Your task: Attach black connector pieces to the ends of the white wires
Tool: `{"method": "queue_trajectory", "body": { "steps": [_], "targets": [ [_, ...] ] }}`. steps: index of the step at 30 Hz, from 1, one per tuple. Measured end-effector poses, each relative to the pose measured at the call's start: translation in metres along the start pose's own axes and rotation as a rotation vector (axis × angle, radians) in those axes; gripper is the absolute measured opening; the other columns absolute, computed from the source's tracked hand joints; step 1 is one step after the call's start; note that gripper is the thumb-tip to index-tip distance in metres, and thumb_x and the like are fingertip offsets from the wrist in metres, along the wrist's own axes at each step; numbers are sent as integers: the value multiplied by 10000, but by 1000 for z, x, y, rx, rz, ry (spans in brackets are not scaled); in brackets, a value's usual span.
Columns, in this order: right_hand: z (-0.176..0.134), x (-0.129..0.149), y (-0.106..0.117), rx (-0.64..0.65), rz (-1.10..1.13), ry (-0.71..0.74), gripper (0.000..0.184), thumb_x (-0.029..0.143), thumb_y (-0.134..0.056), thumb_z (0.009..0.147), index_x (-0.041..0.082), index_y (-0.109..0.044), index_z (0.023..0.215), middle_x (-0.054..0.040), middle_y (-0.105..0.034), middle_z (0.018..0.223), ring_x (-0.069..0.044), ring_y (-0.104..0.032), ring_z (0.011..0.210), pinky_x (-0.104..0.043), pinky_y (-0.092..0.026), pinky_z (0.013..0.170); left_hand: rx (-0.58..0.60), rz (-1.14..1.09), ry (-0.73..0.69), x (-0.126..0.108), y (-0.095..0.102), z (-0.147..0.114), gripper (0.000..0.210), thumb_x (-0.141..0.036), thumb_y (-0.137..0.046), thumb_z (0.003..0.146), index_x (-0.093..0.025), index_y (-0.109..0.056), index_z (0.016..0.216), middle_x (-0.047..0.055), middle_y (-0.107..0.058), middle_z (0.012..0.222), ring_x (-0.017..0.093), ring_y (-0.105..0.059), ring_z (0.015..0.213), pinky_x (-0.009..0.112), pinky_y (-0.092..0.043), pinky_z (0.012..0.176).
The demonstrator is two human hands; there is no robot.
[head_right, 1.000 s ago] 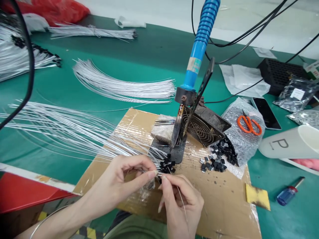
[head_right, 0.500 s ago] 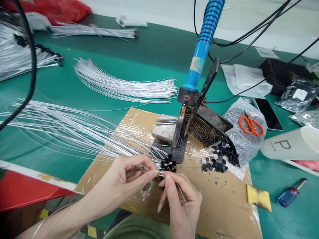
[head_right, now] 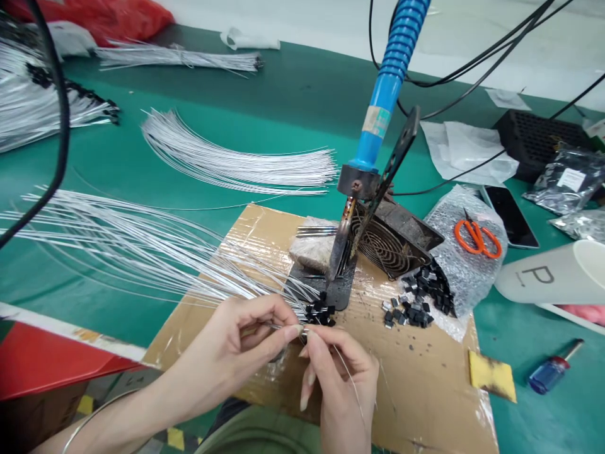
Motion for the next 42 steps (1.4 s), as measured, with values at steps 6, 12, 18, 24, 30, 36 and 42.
{"method": "queue_trajectory", "body": {
  "steps": [6,12,18,24,30,36,42],
  "targets": [
    [4,-3,-1,93,34,-30,285,480,-943,773,209,-871,820,12,-658,622,-29,-496,386,-128,-363,381,-30,28,-27,7,1,-2,270,-405,-698,973,-181,-712,824,-12,-602,637,116,-471,539,215,-370,507],
    [8,-7,1,198,60,-113,256,435,-923,804,192,-846,777,13,-644,620,-36,-475,394,-124,-401,356,8,97,-48,2,1,-3,264,-375,-657,997,-178,-710,828,-20,-577,638,113,-411,547,228,-314,508],
    [8,-6,-1,212,51,-171,276,443,-919,803,184,-834,759,20,-632,610,-40,-492,399,-124,-418,369,47,148,-60,-2,-1,-3,274,-337,-596,1025,-177,-683,821,-33,-527,639,119,-361,581,235,-261,518],
    [10,-8,-2,283,64,-100,234,423,-871,879,198,-848,821,14,-642,651,-42,-514,415,-119,-462,378,3,106,-47,6,-2,-2,281,-388,-604,1026,-184,-680,847,-41,-495,640,118,-338,568,249,-258,524],
    [10,-12,0,270,105,-82,196,413,-872,886,218,-867,872,11,-654,672,-39,-524,443,-96,-463,377,-46,108,-134,0,-2,-3,233,-284,-592,1025,-185,-665,827,-68,-437,621,101,-293,542,241,-234,496],
    [7,-17,-2,253,141,-62,172,392,-839,927,226,-869,893,19,-646,663,-23,-530,433,-75,-464,392,-126,150,-188,2,-3,-5,238,-277,-583,1037,-183,-674,838,-37,-530,685,101,-370,575,241,-284,519],
    [6,-18,-4,231,188,-44,159,390,-835,933,241,-875,894,22,-650,657,-24,-521,420,-81,-477,386,-169,132,-206,5,-5,-7,232,-289,-595,1026,-184,-688,841,-34,-560,672,97,-382,556,244,-289,517]
  ]
}}
Point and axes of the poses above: each hand's wrist, its own z-axis towards the middle knuckle, its own y-axis out of the back of the hand, x = y × z, the point moved 8 cm from there along z, towards the middle knuckle
